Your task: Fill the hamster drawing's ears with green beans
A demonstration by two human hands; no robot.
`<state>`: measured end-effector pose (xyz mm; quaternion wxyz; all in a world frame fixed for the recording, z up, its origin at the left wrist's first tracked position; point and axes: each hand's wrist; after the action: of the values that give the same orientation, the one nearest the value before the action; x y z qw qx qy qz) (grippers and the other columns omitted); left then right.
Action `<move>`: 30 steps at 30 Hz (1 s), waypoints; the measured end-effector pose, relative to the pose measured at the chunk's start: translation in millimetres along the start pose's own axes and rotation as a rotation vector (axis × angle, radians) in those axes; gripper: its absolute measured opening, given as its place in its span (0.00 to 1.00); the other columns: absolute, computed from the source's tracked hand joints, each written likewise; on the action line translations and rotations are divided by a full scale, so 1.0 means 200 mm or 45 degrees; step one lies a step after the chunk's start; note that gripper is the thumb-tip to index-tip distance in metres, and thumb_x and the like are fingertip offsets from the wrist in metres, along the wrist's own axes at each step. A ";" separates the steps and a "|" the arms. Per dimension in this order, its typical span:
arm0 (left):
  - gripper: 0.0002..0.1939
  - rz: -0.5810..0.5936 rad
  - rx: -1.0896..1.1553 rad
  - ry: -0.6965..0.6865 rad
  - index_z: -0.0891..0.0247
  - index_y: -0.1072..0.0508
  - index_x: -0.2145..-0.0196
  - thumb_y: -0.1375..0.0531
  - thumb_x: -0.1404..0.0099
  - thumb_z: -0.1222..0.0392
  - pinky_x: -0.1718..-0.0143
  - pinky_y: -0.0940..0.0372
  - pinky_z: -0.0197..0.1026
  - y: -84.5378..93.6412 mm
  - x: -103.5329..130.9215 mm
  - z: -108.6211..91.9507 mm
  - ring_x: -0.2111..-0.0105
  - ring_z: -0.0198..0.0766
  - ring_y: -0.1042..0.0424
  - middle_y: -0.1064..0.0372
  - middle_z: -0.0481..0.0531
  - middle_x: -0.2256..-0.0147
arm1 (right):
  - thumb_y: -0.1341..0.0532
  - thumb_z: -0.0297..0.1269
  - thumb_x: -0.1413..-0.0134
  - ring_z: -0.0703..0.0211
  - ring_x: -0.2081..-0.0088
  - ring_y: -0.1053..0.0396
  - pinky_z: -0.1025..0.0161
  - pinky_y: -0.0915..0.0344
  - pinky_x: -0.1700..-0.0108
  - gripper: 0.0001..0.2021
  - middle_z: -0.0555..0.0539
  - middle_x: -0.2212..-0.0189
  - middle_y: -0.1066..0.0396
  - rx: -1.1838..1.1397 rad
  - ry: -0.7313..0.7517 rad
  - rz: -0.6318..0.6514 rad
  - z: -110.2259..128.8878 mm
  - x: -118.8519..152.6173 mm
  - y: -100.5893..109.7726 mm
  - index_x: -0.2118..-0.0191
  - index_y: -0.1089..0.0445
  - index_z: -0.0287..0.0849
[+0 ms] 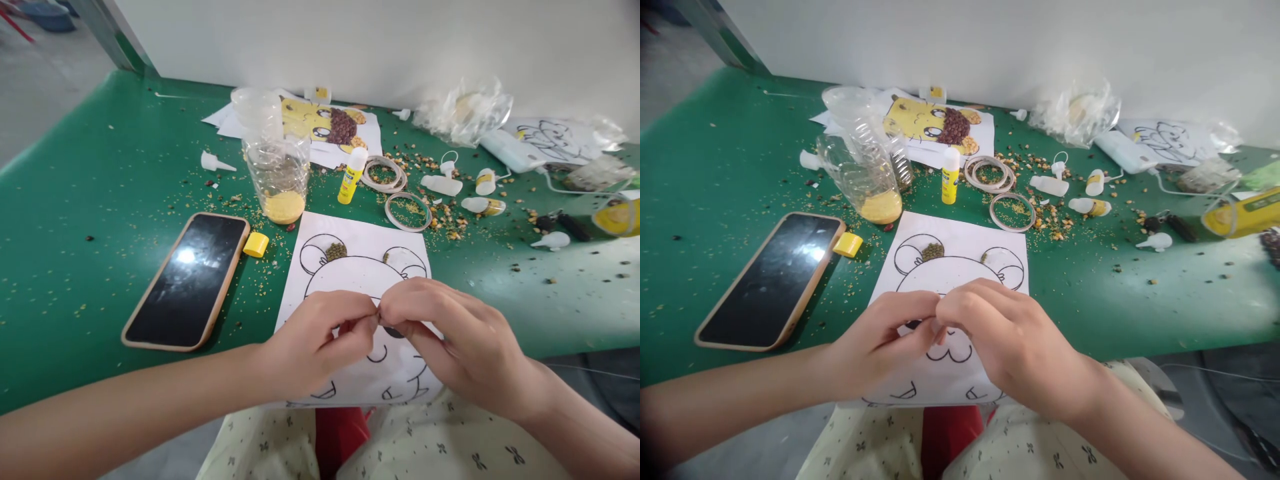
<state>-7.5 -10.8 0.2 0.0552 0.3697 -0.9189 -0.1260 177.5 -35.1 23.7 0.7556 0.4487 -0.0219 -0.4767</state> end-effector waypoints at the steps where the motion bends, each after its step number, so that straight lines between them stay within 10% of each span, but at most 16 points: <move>1: 0.09 0.012 0.001 -0.001 0.66 0.36 0.75 0.51 0.40 0.70 0.78 0.48 0.29 0.00 0.00 0.00 0.76 0.26 0.41 0.40 0.43 0.78 | 0.48 0.14 0.49 0.68 0.65 0.36 0.69 0.36 0.63 0.14 0.51 0.69 0.32 0.001 0.002 0.004 0.00 0.00 0.00 0.62 0.38 0.39; 30: 0.10 0.032 0.110 0.092 0.65 0.37 0.78 0.52 0.41 0.69 0.77 0.49 0.31 0.00 0.00 -0.01 0.76 0.27 0.42 0.40 0.44 0.78 | 0.49 0.12 0.53 0.63 0.63 0.34 0.65 0.34 0.63 0.17 0.48 0.68 0.31 0.107 0.107 0.000 0.00 0.00 0.00 0.62 0.38 0.39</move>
<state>-6.6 -10.4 1.8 0.0740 0.3647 -0.9254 -0.0722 177.3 -35.7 22.6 0.7364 0.4997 -0.0103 -0.4560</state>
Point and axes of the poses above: each hand's wrist, its own x-axis away from the middle knuckle, its own y-axis out of the back of the hand, z = x × y
